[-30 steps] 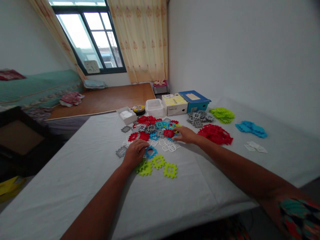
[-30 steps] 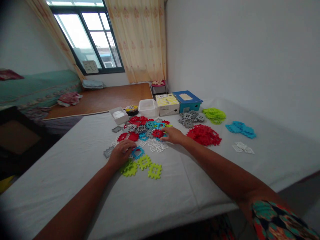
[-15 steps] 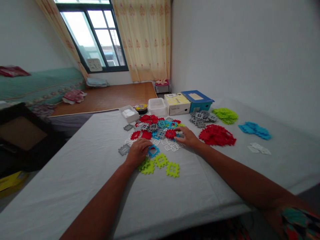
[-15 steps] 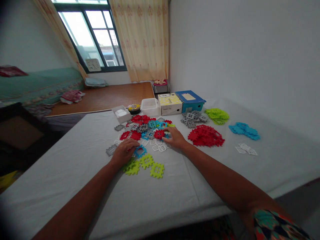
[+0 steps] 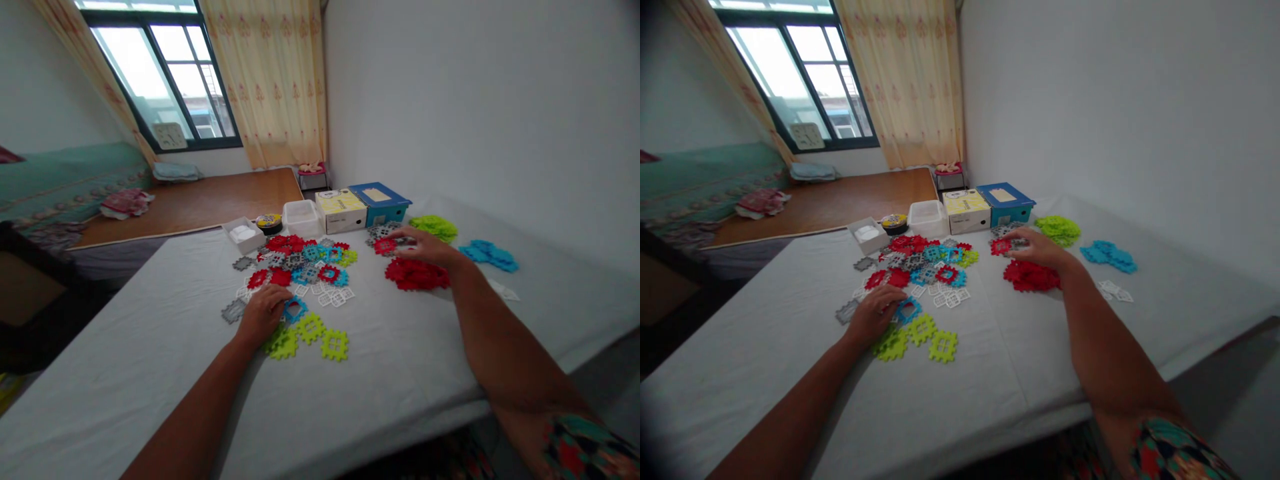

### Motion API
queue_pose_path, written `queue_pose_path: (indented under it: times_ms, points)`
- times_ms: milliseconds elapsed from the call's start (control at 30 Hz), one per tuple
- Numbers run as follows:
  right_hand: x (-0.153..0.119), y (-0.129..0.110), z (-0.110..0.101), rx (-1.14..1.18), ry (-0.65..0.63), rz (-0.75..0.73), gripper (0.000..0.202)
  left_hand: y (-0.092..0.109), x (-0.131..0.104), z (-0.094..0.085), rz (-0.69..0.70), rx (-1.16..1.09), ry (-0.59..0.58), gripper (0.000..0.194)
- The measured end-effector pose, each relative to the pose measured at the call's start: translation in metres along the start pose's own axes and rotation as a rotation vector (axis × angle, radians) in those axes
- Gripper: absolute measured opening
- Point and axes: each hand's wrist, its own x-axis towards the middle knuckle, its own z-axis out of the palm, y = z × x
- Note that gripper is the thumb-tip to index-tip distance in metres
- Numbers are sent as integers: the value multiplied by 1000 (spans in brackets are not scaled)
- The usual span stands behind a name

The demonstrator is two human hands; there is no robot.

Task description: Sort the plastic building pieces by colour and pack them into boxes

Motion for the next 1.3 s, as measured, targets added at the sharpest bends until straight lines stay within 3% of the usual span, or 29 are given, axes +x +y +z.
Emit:
queue_pose_path:
  times_ms: [133, 267, 400, 467, 567, 733, 867, 1033, 1133, 1200, 1300]
  points:
    - [-26, 20, -31, -6, -152, 68, 47, 3, 2, 1, 2, 5, -26, 23]
    - [-36, 28, -32, -122, -291, -23, 45, 2, 2, 0, -6, -2, -30, 24]
    - [-28, 24, -20, -231, -247, -79, 43, 0, 2, -1, -19, -9, -20, 22]
    - [-18, 12, -3, -226, -139, -97, 37, 0, 2, 0, -20, -6, -26, 22]
    - [-3, -20, 45, -156, 18, -119, 30, 4, 3, 0, -20, -3, -38, 24]
    - [12, -74, 132, -222, -70, -246, 39, 5, 3, -2, -6, -7, -39, 25]
    - [17, -85, 160, -398, -66, -136, 47, 3, 1, -3, -11, -1, -18, 22]
    - [19, -82, 159, -407, -103, -186, 29, 5, 1, -2, -3, -18, -32, 24]
    - [19, -83, 148, -346, -77, -211, 27, 6, 2, -2, -1, -22, -43, 26]
    - [19, -78, 131, -313, -49, -211, 38, 6, 2, -3, 0, -14, -36, 25]
    - [12, -59, 87, -293, -31, -184, 57, 4, 1, -3, 6, 1, -19, 23]
